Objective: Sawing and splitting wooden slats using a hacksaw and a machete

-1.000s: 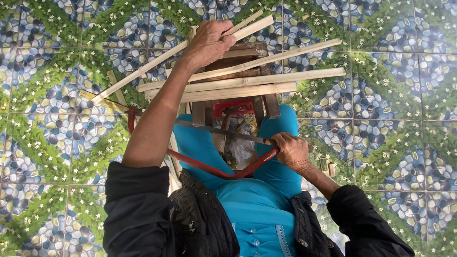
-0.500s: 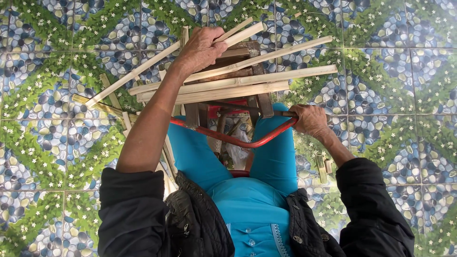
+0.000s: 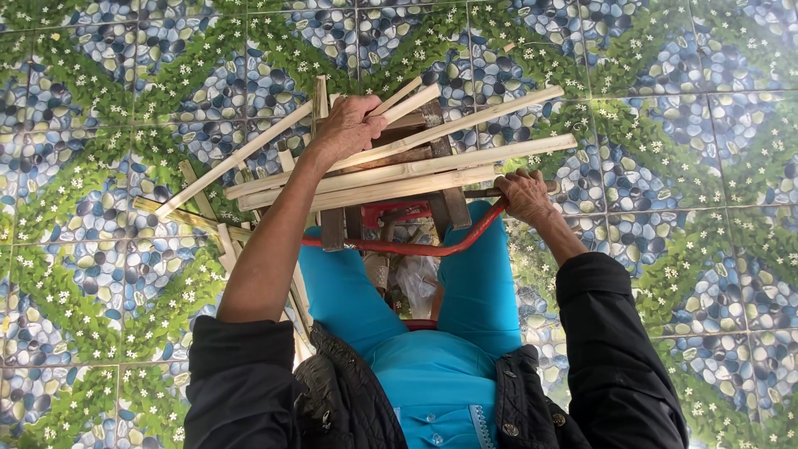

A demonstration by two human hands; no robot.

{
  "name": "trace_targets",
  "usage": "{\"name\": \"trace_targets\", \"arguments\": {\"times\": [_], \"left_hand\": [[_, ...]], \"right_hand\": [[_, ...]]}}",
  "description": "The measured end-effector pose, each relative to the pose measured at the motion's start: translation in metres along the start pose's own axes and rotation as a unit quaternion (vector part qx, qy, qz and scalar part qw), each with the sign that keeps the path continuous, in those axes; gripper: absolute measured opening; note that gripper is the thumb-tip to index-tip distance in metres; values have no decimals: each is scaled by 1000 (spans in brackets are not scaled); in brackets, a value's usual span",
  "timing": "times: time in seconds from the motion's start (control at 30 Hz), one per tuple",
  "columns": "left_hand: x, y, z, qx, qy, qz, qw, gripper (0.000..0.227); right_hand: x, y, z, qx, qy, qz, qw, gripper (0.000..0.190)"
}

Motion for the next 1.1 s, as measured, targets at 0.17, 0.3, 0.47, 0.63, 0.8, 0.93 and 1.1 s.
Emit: {"name": "trace_targets", "arguments": {"times": [0.17, 0.3, 0.47, 0.63, 0.8, 0.93, 1.1], "left_hand": [[-4, -22, -4, 27, 2, 3, 1000, 12], [3, -33, -1, 56, 21, 30, 998, 14], [10, -38, 3, 53, 29, 47, 997, 15], [12, -40, 11, 55, 41, 70, 995, 16], [4, -29, 16, 38, 46, 86, 994, 14], [-20, -54, -9, -23, 24, 80, 996, 11], [-52, -101, -28, -126, 32, 59, 990, 18]], "right_hand": [[-13, 1, -27, 57, -14, -13, 998, 21], [-14, 8, -63, -17, 0, -23, 1000, 21], [-15, 3, -48, -6, -2, -63, 998, 23], [-22, 1, -47, 58, -25, -100, 993, 29], [-15, -14, -16, -44, -90, -132, 986, 50], [-13, -17, -9, -87, -84, -127, 985, 40], [-14, -14, -29, -128, -115, -116, 978, 37]]}}
Point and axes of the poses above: each hand's wrist, its own x-axis away from the middle knuckle, its own z-axis out of the back of the hand, y = z × x, the point moved 6 cm from there along -x, towards the middle knuckle, and after that the axes turned 5 degrees about -z, right-handed, at the moved point
